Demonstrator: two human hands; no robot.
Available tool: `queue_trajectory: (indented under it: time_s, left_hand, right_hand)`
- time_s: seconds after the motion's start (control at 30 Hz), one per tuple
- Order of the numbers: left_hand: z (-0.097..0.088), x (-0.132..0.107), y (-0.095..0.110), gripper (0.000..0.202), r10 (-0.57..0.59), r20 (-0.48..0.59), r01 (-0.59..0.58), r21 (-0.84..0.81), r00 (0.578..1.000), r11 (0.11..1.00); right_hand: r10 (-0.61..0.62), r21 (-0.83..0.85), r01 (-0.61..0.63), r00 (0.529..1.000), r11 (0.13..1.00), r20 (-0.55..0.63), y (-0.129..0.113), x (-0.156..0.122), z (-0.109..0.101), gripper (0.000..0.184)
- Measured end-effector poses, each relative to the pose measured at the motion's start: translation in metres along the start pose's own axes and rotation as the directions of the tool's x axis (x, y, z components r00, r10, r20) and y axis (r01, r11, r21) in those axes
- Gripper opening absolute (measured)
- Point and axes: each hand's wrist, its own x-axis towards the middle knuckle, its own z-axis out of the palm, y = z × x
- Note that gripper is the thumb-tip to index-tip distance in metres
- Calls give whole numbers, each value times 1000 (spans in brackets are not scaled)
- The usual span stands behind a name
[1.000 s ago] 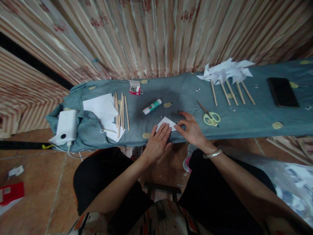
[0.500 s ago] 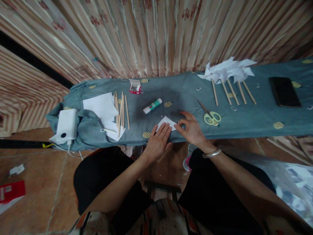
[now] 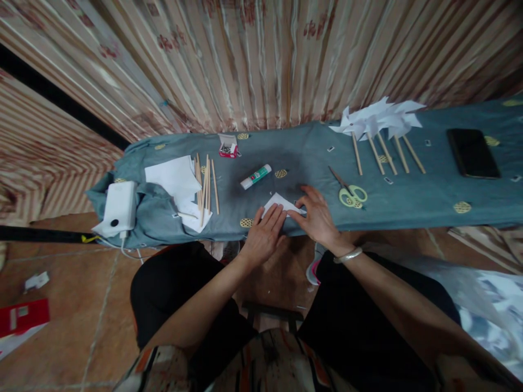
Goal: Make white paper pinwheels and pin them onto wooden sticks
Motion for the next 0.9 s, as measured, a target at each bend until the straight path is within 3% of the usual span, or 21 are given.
queue_trajectory:
  time_s: [0.37,0.57,0.77,0.9]
  left_hand:
    - [-22,-58,-35,57,-97,31,96,10,995,995]
    - [-23,-60,-34,56,-110,8,110,2,994,994]
    - [-20,-61,-35,57,-104,-6,104,-4,995,995]
    - [-20,-61,-35,58,-105,-19,105,-1,994,994]
  right_hand:
    - [17,-2,-17,1000,1000,5,18,-8,-9,16]
    - [24,-8,-23,999,1000,30,16,-7,-10,17]
    - [-78,60,75,996,995,46,34,-3,-20,13]
    - [-42,123,35,998,992,55,43,5,-28,14]
